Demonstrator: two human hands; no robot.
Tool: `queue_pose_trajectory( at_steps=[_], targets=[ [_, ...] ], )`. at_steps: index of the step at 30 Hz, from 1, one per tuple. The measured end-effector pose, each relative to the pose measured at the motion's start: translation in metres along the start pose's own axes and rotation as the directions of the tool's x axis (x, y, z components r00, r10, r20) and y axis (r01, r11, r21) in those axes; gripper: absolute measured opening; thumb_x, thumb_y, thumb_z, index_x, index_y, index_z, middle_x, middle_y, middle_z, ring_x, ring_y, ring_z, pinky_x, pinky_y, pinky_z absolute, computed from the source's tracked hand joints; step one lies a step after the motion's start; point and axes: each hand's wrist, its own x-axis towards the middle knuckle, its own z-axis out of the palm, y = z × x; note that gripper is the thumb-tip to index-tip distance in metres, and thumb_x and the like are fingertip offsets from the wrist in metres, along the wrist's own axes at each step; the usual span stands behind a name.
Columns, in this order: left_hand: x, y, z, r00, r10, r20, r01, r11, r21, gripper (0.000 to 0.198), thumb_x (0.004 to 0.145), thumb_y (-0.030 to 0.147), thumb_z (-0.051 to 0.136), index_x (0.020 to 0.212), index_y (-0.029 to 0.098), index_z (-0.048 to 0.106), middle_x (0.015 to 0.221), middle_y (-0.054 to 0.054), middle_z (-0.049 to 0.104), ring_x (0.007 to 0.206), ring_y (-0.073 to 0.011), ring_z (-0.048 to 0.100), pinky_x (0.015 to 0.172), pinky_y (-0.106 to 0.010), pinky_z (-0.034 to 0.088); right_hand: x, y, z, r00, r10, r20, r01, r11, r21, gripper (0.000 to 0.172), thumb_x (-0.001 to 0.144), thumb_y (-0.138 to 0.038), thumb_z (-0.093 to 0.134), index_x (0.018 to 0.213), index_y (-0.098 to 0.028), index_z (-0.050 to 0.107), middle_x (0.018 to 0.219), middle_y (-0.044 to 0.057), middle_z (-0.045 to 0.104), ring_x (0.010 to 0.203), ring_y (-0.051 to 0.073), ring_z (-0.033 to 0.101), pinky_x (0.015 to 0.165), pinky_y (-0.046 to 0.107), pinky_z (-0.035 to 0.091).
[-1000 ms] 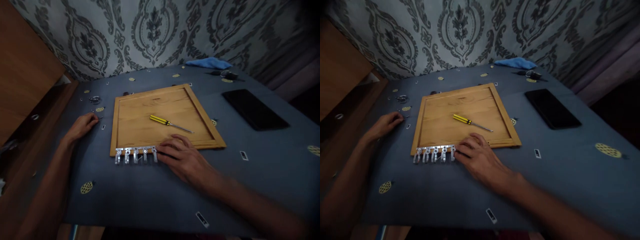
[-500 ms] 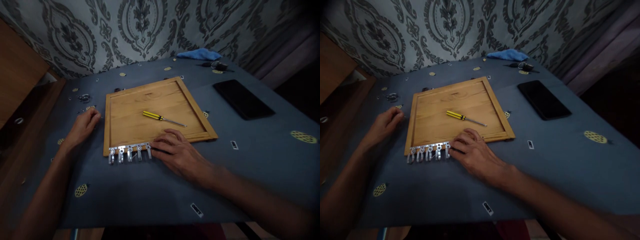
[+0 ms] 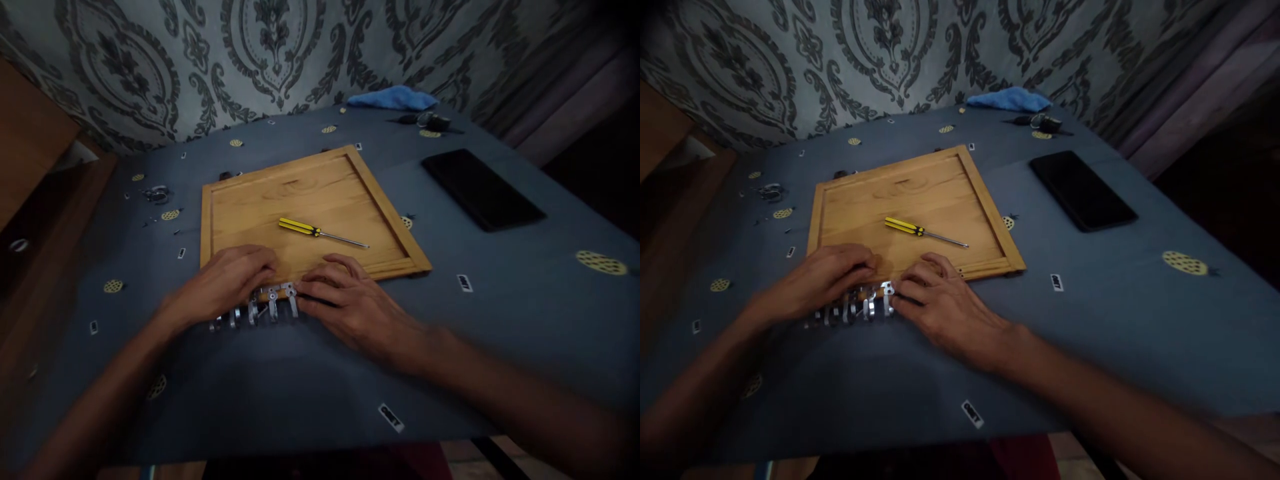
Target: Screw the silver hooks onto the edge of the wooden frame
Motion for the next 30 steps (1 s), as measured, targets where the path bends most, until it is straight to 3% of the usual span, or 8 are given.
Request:
queue_pose_trajectory(
  at_steps=[7, 10, 13, 16, 20, 25, 30],
  targets=[
    [0.014, 0.012, 0.003, 0.999, 0.045, 0.011, -0.044, 0.997, -0.069, 0.014, 0.101, 0.027, 0.049, 0.099, 0.024, 0.063, 0.090, 0.000, 0.071, 0.083, -0.0185, 0.066, 0.073, -0.028, 0.044, 0.000, 0.001, 0.002, 1.000, -0.022, -0.020, 0.021, 0.999, -0.024, 0.020, 0.101, -0.014, 0.053, 0.107, -0.022, 0.070, 0.108, 0.001, 0.077, 0.107, 0.019, 0.061, 0.108, 0.045, 0.037],
    [0.004, 0.019, -0.001, 0.999, 0.040, -0.026, -0.043, 0.994, -0.102, 0.018, 0.104, 0.030, 0.044, 0.107, 0.025, 0.061, 0.099, 0.000, 0.073, 0.090, -0.0188, 0.068, 0.077, -0.028, 0.047, 0.000, 0.000, 0.001, 1.000, -0.018, -0.016, 0.017, 0.999, -0.028, 0.018, 0.101, -0.016, 0.053, 0.107, -0.020, 0.070, 0.108, 0.002, 0.077, 0.106, 0.020, 0.061, 0.109, 0.045, 0.036],
    [-0.013, 0.026, 0.000, 0.997, 0.033, -0.069, -0.043, 0.989, -0.140, 0.019, 0.101, 0.038, 0.052, 0.115, 0.027, 0.059, 0.109, -0.002, 0.072, 0.100, -0.0210, 0.068, 0.084, -0.031, 0.051, 0.000, -0.001, 0.000, 1.000, -0.016, -0.005, 0.016, 1.000, -0.015, 0.017, 0.102, -0.016, 0.055, 0.109, -0.020, 0.070, 0.110, 0.002, 0.076, 0.107, 0.021, 0.061, 0.109, 0.046, 0.036],
    [-0.027, 0.033, 0.008, 0.994, 0.015, -0.108, -0.022, 0.998, -0.063, 0.048, 0.091, 0.041, 0.070, 0.133, 0.031, 0.049, 0.123, -0.005, 0.069, 0.116, -0.0268, 0.064, 0.096, -0.040, 0.051, 0.000, -0.002, -0.002, 1.000, -0.009, -0.007, 0.009, 1.000, 0.009, 0.015, 0.101, -0.017, 0.056, 0.108, -0.019, 0.070, 0.110, 0.002, 0.076, 0.107, 0.021, 0.061, 0.109, 0.046, 0.036],
    [-0.033, 0.040, 0.020, 0.987, 0.028, -0.159, -0.018, 0.998, 0.065, 0.074, 0.081, 0.037, 0.081, 0.142, 0.028, 0.040, 0.123, -0.009, 0.068, 0.116, -0.0313, 0.061, 0.097, -0.046, 0.051, 0.000, -0.002, -0.003, 1.000, 0.003, 0.011, -0.004, 1.000, 0.020, 0.015, 0.100, -0.017, 0.058, 0.109, -0.020, 0.071, 0.110, 0.002, 0.076, 0.108, 0.021, 0.061, 0.111, 0.046, 0.036],
    [-0.032, 0.041, 0.033, 0.975, -0.013, -0.221, 0.030, 0.997, 0.073, 0.077, 0.081, 0.035, 0.082, 0.143, 0.027, 0.037, 0.122, -0.008, 0.067, 0.114, -0.0310, 0.062, 0.095, -0.045, 0.053, -0.001, -0.003, -0.003, 1.000, 0.007, 0.004, -0.007, 1.000, 0.026, 0.017, 0.102, -0.018, 0.056, 0.111, -0.019, 0.070, 0.107, 0.003, 0.076, 0.109, 0.021, 0.061, 0.112, 0.048, 0.036],
    [-0.031, 0.041, 0.035, 0.973, -0.093, -0.211, 0.099, 0.995, 0.020, 0.069, 0.083, 0.032, 0.079, 0.139, 0.029, 0.039, 0.122, -0.007, 0.065, 0.113, -0.0302, 0.062, 0.093, -0.045, 0.053, -0.002, -0.002, -0.002, 1.000, -0.001, 0.005, 0.001, 1.000, 0.018, 0.018, 0.098, -0.016, 0.061, 0.113, -0.019, 0.069, 0.112, 0.003, 0.076, 0.111, 0.021, 0.060, 0.111, 0.049, 0.037]
  ],
)
